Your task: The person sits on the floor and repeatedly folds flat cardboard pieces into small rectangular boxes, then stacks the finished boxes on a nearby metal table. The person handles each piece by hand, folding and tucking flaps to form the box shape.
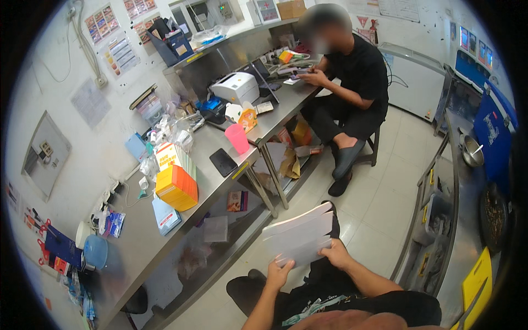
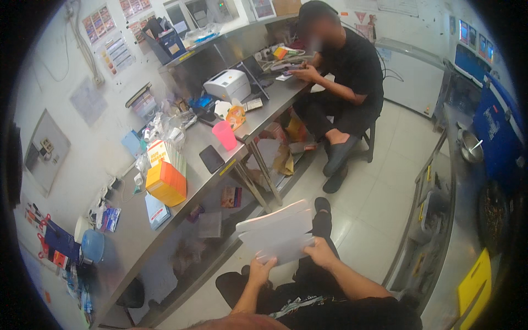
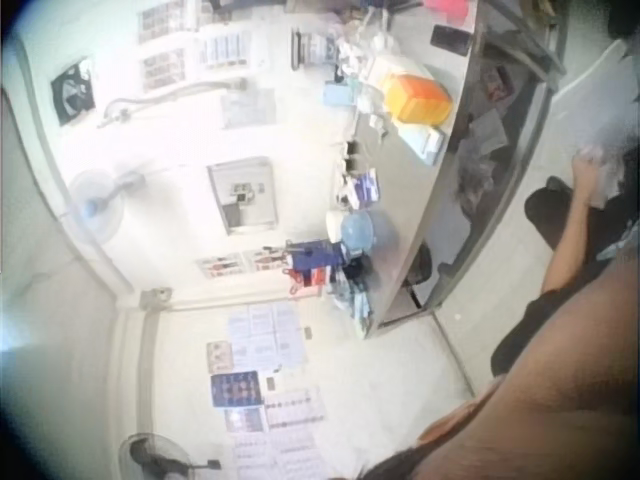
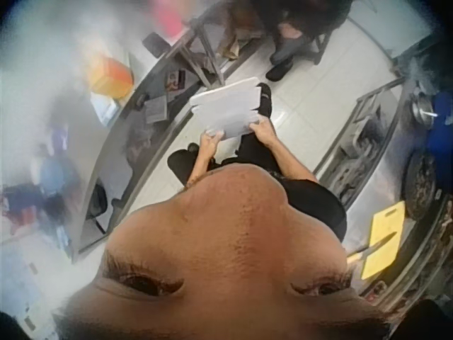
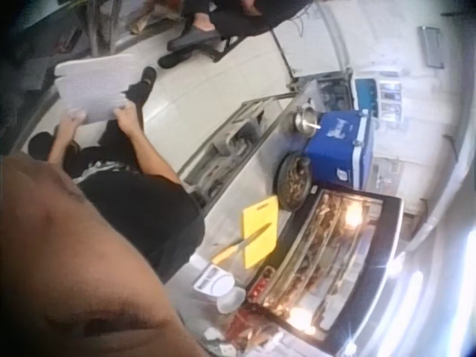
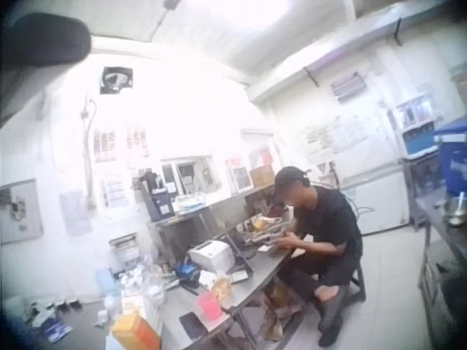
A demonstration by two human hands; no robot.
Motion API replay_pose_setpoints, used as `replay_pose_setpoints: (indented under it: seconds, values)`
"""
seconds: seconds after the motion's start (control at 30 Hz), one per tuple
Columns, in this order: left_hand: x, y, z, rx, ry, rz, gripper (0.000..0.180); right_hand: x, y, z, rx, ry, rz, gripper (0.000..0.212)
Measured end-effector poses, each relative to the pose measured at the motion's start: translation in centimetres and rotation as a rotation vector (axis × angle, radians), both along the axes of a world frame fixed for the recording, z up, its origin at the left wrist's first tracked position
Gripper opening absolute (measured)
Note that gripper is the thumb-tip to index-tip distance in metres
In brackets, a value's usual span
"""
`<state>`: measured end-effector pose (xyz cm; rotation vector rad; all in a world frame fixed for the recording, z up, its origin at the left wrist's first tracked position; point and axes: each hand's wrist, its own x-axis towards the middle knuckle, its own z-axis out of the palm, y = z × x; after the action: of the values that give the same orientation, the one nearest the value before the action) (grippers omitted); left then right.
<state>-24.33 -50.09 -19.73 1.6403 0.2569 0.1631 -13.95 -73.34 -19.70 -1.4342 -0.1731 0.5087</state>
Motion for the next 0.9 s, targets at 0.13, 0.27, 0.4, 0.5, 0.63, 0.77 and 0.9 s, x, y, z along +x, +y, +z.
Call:
replay_pose_setpoints:
  seconds: [0.13,0.27,0.4,0.5,0.63,0.77,0.9]
  values:
    - [-0.2,-1.1,-2.4,0.039,-0.075,0.007,0.026,0.3,-1.1,-0.6,-0.08,-0.082,0.062,0.025]
    - [0.6,-4.2,0.6,-0.089,-0.156,0.056,0.015,1.0,-2.3,3.9,-0.005,-0.101,-0.008,0.022]
    - [3.5,-5.8,4.5,-0.133,-0.32,0.006,0.014,1.4,-4.0,7.4,0.118,-0.093,-0.108,0.025]
    - [4.6,-5.8,4.7,-0.135,-0.374,-0.054,0.014,1.8,-4.6,7.4,0.074,-0.105,-0.168,0.021]
    - [5.4,-5.6,0.4,-0.039,-0.326,-0.048,0.018,2.9,-4.5,2.0,0.101,-0.062,-0.136,0.02]
    - [5.0,-4.5,-3.8,-0.185,-0.242,0.044,0.017,2.8,-3.2,-0.1,0.035,-0.111,-0.073,0.016]
    - [4.9,-3.2,-3.5,-0.007,-0.152,0.015,0.018,4.5,-2.4,0.7,-0.051,-0.197,-0.038,0.025]
